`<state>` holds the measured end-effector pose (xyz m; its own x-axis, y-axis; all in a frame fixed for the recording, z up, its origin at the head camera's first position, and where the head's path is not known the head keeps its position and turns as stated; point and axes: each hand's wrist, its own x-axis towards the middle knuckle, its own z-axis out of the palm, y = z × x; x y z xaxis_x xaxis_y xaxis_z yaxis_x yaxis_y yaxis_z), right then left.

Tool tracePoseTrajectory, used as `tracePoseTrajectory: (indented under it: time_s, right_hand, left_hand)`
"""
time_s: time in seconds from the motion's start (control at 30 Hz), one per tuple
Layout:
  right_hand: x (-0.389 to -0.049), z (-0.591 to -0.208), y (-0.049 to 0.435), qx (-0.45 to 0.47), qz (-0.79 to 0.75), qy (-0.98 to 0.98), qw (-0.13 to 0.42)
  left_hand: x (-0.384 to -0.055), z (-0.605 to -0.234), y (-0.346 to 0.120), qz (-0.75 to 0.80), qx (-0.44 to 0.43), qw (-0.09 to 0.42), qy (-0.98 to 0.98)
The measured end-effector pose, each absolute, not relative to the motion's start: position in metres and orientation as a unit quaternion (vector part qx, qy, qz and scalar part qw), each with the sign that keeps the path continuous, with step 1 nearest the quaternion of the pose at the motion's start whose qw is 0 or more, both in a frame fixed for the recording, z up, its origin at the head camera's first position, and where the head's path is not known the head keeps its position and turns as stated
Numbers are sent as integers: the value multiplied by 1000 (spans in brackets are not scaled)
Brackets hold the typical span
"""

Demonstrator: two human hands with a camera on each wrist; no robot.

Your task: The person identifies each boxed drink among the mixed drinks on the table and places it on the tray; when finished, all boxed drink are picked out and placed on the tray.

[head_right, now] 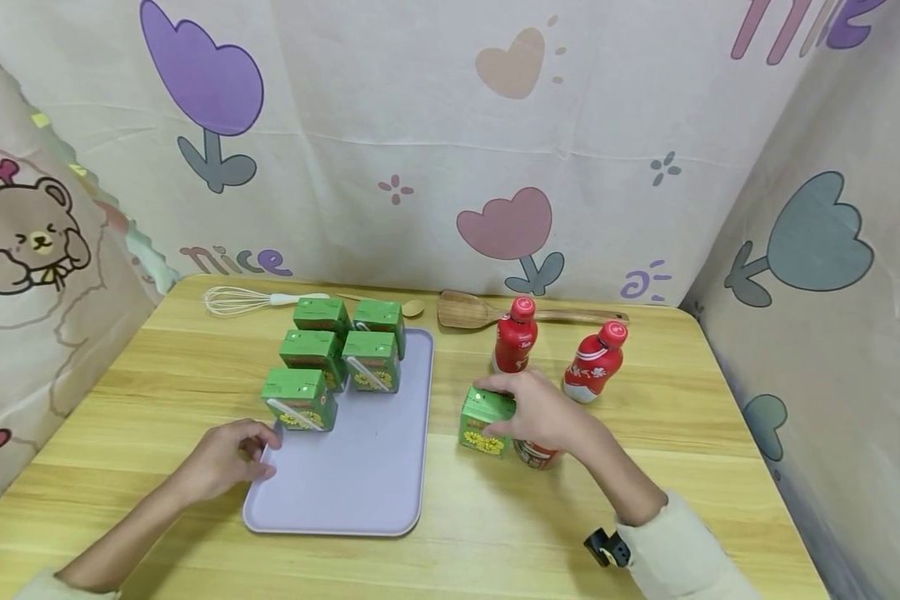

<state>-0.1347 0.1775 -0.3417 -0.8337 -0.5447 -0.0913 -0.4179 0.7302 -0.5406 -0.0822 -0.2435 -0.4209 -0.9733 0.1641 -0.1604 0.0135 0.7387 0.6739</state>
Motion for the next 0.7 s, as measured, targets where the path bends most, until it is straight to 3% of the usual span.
tracePoseTrajectory:
  time_s: [0.7]
  right_hand:
    - [-133, -344, 172, -266, -273, 921, 80]
  left_hand:
    - [-82, -420, -242, 357, 45, 111, 926]
